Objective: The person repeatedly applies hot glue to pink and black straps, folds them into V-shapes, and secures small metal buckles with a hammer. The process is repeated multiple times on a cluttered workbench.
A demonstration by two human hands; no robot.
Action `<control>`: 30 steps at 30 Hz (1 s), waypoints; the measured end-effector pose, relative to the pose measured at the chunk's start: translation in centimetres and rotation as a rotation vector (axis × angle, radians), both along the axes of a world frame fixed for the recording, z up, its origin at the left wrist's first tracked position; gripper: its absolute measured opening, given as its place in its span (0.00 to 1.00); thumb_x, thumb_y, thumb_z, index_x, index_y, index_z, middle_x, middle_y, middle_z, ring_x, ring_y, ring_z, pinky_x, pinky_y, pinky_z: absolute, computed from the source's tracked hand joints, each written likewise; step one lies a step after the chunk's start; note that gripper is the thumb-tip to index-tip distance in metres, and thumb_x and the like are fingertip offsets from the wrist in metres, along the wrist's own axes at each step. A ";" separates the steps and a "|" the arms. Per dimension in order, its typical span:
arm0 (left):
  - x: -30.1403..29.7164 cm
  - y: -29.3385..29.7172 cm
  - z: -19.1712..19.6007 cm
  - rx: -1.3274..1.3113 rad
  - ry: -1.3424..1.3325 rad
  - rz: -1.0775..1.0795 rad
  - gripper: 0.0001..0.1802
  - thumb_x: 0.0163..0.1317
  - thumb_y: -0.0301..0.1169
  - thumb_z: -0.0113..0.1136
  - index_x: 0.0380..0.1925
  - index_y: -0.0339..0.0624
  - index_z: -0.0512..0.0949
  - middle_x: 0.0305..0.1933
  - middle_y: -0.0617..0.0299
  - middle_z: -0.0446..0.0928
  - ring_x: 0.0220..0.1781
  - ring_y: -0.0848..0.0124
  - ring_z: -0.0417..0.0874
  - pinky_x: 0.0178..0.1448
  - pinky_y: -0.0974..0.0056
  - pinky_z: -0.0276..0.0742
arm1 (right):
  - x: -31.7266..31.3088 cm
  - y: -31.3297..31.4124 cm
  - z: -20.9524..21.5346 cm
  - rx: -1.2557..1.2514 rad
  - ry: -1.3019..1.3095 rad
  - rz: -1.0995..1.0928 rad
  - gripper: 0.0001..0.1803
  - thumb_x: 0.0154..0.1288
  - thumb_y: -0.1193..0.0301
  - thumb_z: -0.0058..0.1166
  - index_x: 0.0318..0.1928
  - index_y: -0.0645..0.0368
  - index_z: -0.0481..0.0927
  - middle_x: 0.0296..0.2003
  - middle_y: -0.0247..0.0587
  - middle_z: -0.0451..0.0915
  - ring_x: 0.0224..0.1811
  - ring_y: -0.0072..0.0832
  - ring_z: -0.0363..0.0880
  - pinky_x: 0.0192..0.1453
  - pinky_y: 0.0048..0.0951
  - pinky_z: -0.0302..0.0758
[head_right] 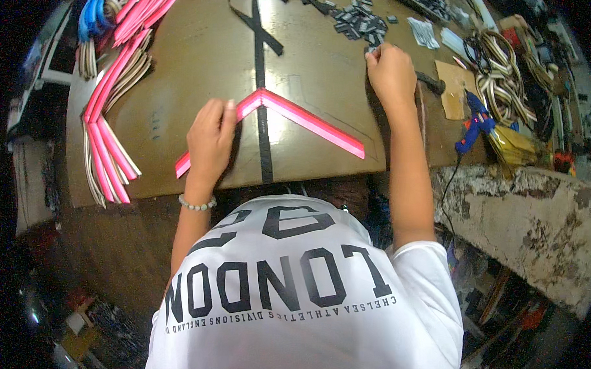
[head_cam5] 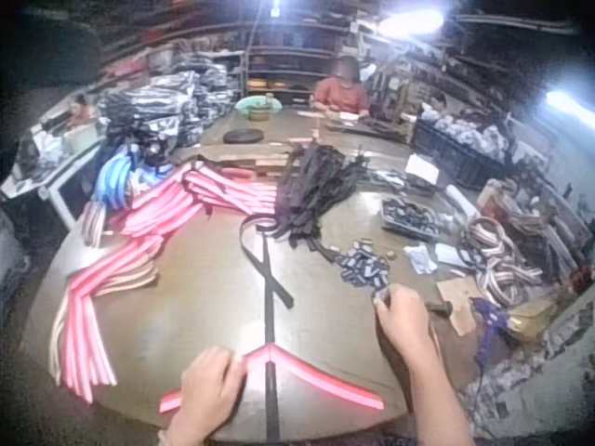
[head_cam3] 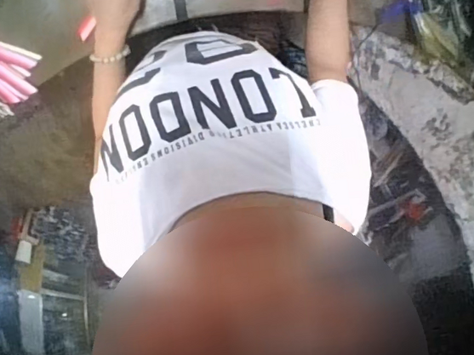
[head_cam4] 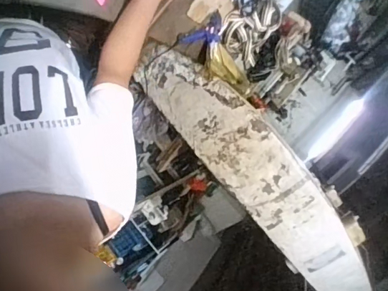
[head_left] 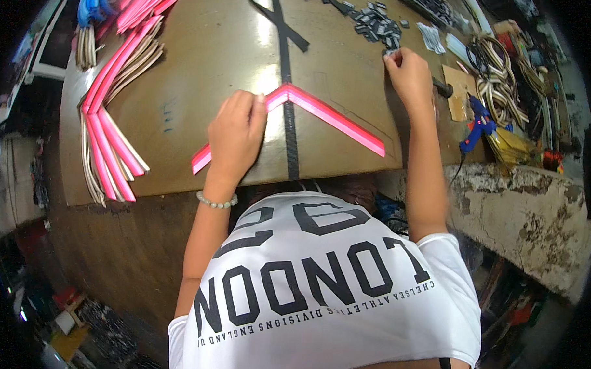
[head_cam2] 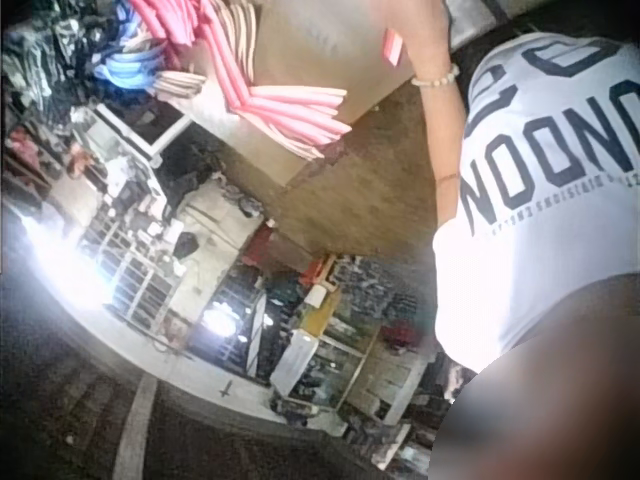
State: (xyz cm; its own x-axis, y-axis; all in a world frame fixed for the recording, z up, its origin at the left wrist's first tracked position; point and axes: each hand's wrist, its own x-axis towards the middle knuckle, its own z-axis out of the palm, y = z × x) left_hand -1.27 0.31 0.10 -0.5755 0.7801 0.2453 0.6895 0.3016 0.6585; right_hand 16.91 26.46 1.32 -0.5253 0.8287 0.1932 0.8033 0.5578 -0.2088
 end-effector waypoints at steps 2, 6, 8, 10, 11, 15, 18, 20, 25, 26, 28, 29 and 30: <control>0.3 -0.2 0.2 0.018 0.015 -0.022 0.07 0.65 0.35 0.59 0.36 0.44 0.79 0.34 0.58 0.77 0.37 0.57 0.79 0.40 0.55 0.74 | -0.3 -2.8 1.1 -0.185 0.212 0.123 0.11 0.61 0.67 0.63 0.35 0.64 0.84 0.30 0.50 0.84 0.31 0.42 0.83 0.38 0.37 0.78; 1.2 -1.2 0.6 0.000 0.024 -0.069 0.06 0.63 0.35 0.62 0.37 0.49 0.83 0.31 0.64 0.76 0.35 0.63 0.77 0.38 0.59 0.74 | -1.2 -10.3 1.9 -0.851 0.592 0.251 0.12 0.61 0.67 0.68 0.35 0.64 0.83 0.25 0.29 0.79 0.29 0.13 0.72 0.33 0.20 0.71; 1.5 -1.9 0.6 -0.050 0.006 -0.091 0.05 0.63 0.35 0.62 0.36 0.50 0.83 0.30 0.65 0.76 0.34 0.65 0.77 0.38 0.60 0.74 | -2.1 -13.4 1.2 -0.876 0.562 0.215 0.12 0.61 0.68 0.68 0.33 0.65 0.83 0.24 0.28 0.79 0.28 0.13 0.71 0.31 0.19 0.68; 1.7 -2.1 0.4 0.004 0.027 -0.089 0.04 0.62 0.34 0.63 0.35 0.50 0.84 0.30 0.66 0.76 0.34 0.66 0.77 0.37 0.62 0.74 | -3.0 -15.2 0.4 -0.631 0.536 0.265 0.11 0.59 0.69 0.66 0.30 0.65 0.81 0.24 0.47 0.81 0.26 0.32 0.80 0.32 0.31 0.75; 1.7 -2.0 0.3 0.015 0.040 -0.087 0.04 0.62 0.33 0.63 0.36 0.50 0.84 0.30 0.66 0.76 0.33 0.66 0.77 0.36 0.62 0.74 | -3.3 -15.5 0.2 -0.563 0.567 0.248 0.12 0.59 0.68 0.66 0.29 0.65 0.80 0.25 0.47 0.81 0.27 0.35 0.81 0.32 0.33 0.75; 1.7 -2.2 0.6 0.125 0.027 -0.111 0.05 0.60 0.32 0.64 0.37 0.50 0.84 0.30 0.65 0.78 0.32 0.65 0.77 0.35 0.62 0.74 | -4.0 -15.1 0.2 -0.590 0.406 0.204 0.14 0.61 0.64 0.63 0.28 0.63 0.80 0.26 0.47 0.82 0.28 0.40 0.82 0.33 0.38 0.75; 2.4 -3.9 1.6 0.206 0.056 -0.144 0.08 0.57 0.30 0.67 0.39 0.50 0.85 0.29 0.63 0.78 0.31 0.65 0.77 0.35 0.61 0.75 | -4.3 -14.8 0.7 -0.608 0.328 0.220 0.16 0.62 0.61 0.62 0.28 0.62 0.80 0.25 0.47 0.82 0.28 0.41 0.82 0.34 0.39 0.75; 3.1 -6.0 2.3 0.053 0.029 -0.285 0.20 0.49 0.31 0.73 0.46 0.52 0.84 0.33 0.63 0.78 0.33 0.66 0.78 0.36 0.62 0.75 | -4.5 -14.7 0.9 -0.578 0.294 0.210 0.17 0.61 0.59 0.62 0.28 0.62 0.80 0.24 0.47 0.81 0.27 0.42 0.82 0.33 0.40 0.75; 4.2 -7.2 1.7 -0.090 0.164 -0.375 0.32 0.43 0.32 0.75 0.54 0.59 0.80 0.37 0.66 0.74 0.34 0.68 0.77 0.36 0.64 0.77 | -4.5 -13.7 0.5 -0.654 0.327 0.238 0.21 0.60 0.55 0.65 0.30 0.63 0.80 0.20 0.44 0.79 0.22 0.38 0.79 0.29 0.37 0.74; 4.1 -6.8 1.5 -0.075 0.167 -0.366 0.33 0.42 0.32 0.75 0.55 0.58 0.80 0.38 0.66 0.75 0.34 0.68 0.77 0.36 0.64 0.77 | -4.5 -13.4 0.3 -0.701 0.373 0.226 0.21 0.60 0.55 0.66 0.30 0.63 0.79 0.20 0.44 0.79 0.22 0.37 0.78 0.29 0.36 0.74; 3.8 -5.6 1.3 -0.049 0.143 -0.347 0.35 0.41 0.32 0.74 0.56 0.55 0.79 0.41 0.64 0.76 0.37 0.66 0.79 0.37 0.63 0.78 | -4.4 -12.7 0.1 -0.780 0.455 0.189 0.20 0.60 0.56 0.66 0.32 0.63 0.79 0.19 0.43 0.78 0.21 0.35 0.78 0.29 0.34 0.73; 3.6 -5.0 1.3 -0.042 0.128 -0.323 0.34 0.41 0.32 0.74 0.55 0.54 0.79 0.41 0.64 0.77 0.37 0.65 0.80 0.38 0.63 0.78 | -4.3 -12.6 0.0 -0.746 0.387 0.219 0.18 0.60 0.59 0.67 0.34 0.63 0.78 0.19 0.42 0.78 0.21 0.33 0.77 0.29 0.34 0.72; 3.4 -4.2 1.3 -0.035 0.112 -0.299 0.33 0.41 0.31 0.74 0.54 0.53 0.79 0.41 0.63 0.77 0.38 0.65 0.80 0.38 0.63 0.78 | -4.3 -12.4 -0.1 -0.724 0.386 0.250 0.18 0.59 0.59 0.67 0.35 0.62 0.78 0.19 0.42 0.78 0.21 0.34 0.78 0.29 0.35 0.72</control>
